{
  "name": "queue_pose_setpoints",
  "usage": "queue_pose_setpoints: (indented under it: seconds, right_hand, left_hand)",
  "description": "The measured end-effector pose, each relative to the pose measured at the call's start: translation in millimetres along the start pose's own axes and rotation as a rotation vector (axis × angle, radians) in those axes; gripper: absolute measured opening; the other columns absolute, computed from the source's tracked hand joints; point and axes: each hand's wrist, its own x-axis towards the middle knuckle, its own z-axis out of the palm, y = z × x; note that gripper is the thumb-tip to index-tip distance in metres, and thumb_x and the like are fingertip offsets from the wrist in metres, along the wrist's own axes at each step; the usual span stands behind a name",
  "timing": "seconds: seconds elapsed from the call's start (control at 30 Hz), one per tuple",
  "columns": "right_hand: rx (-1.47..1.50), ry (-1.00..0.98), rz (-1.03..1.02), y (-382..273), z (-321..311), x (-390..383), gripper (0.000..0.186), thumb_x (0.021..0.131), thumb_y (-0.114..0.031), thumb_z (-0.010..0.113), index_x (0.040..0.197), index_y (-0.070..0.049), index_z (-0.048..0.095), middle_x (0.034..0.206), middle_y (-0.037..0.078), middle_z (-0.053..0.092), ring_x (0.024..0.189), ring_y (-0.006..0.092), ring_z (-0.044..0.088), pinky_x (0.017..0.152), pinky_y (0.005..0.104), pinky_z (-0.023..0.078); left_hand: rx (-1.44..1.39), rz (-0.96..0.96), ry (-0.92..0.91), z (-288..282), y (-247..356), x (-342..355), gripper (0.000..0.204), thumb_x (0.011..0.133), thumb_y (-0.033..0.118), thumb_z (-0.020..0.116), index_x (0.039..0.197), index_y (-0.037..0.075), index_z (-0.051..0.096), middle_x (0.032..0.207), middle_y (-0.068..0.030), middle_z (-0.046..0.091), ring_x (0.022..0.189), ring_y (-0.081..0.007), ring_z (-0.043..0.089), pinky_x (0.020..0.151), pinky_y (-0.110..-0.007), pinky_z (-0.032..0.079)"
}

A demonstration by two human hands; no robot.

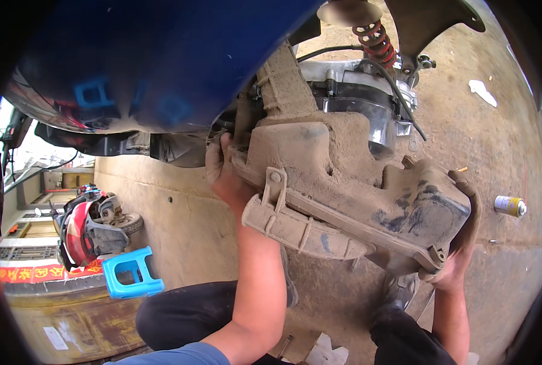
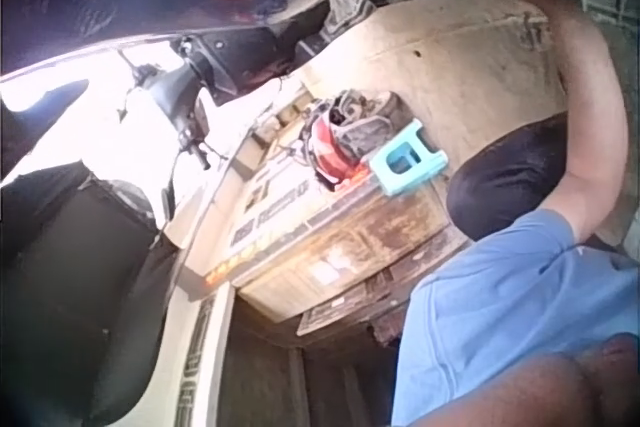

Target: The recorder is installing an air filter housing onto a motorcycle using a screwdriver.

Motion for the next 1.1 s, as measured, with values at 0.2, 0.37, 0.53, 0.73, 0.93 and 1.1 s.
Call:
queue_pose_setpoints:
  seconds: [0.2,0.37,0.53,0.73,0.93,1.1]
  right_hand:
    - [0.035,0.023,0.032,1.4,-3.2,0.2,0.144,0.052,-0.071,0.096,0.158,0.000,0.030,0.158,0.021,0.038,0.146,0.0336,0.043,0.120,0.0506,0.038]
    - [-0.032,0.033,0.025,-3.6,-6.7,7.7,0.145,0.054,-0.082,0.087,0.159,0.001,0.031,0.158,0.021,0.040,0.146,0.0336,0.043,0.120,0.0496,0.036]
    - [-0.182,0.018,0.028,-7.7,-9.8,11.1,0.135,0.068,-0.092,0.068,0.161,0.000,0.031,0.160,0.019,0.040,0.150,0.0347,0.039,0.124,0.0519,0.031]
    - [-0.175,0.060,0.065,-2.0,-19.0,10.1,0.138,0.067,-0.094,0.068,0.161,0.000,0.030,0.160,0.019,0.040,0.150,0.0343,0.039,0.124,0.0523,0.031]
    - [-0.061,-0.062,-0.054,6.3,-24.8,10.3,0.120,0.079,-0.077,0.075,0.162,-0.003,0.031,0.160,0.019,0.042,0.149,0.0341,0.042,0.123,0.0505,0.033]
    - [-0.021,0.052,0.022,6.4,-19.4,7.3,0.128,0.074,-0.082,0.075,0.162,-0.002,0.029,0.160,0.019,0.040,0.149,0.0339,0.041,0.123,0.0512,0.032]
  left_hand:
    - [-0.268,-0.125,-0.066,9.5,5.6,-7.4,0.016,0.111,0.014,0.054,0.111,-0.001,0.061,0.110,-0.0119,0.070,0.099,-0.0184,0.067,0.088,-0.036,0.057]
    - [-0.309,-0.065,-0.062,6.0,-0.2,-5.5,0.017,0.110,0.014,0.057,0.107,-0.001,0.062,0.105,-0.0102,0.071,0.096,-0.0166,0.066,0.087,-0.034,0.057]
    - [-0.110,0.069,-0.041,-7.9,-21.7,6.8,0.019,0.108,0.014,0.061,0.101,-0.003,0.068,0.098,-0.0037,0.069,0.090,-0.0106,0.060,0.082,-0.029,0.051]
    - [0.177,0.332,0.002,-15.7,-42.3,18.3,0.018,0.106,0.013,0.065,0.100,-0.003,0.071,0.094,-0.0024,0.069,0.088,-0.0098,0.060,0.080,-0.028,0.050]
    - [0.324,0.387,0.059,-9.7,-35.6,12.6,0.020,0.108,0.014,0.061,0.106,-0.003,0.071,0.101,-0.0061,0.070,0.092,-0.0121,0.064,0.082,-0.031,0.052]
    - [0.046,-0.005,0.031,-5.0,-10.2,3.7,0.021,0.107,0.013,0.062,0.107,-0.006,0.069,0.100,-0.0073,0.069,0.092,-0.0134,0.065,0.081,-0.030,0.052]
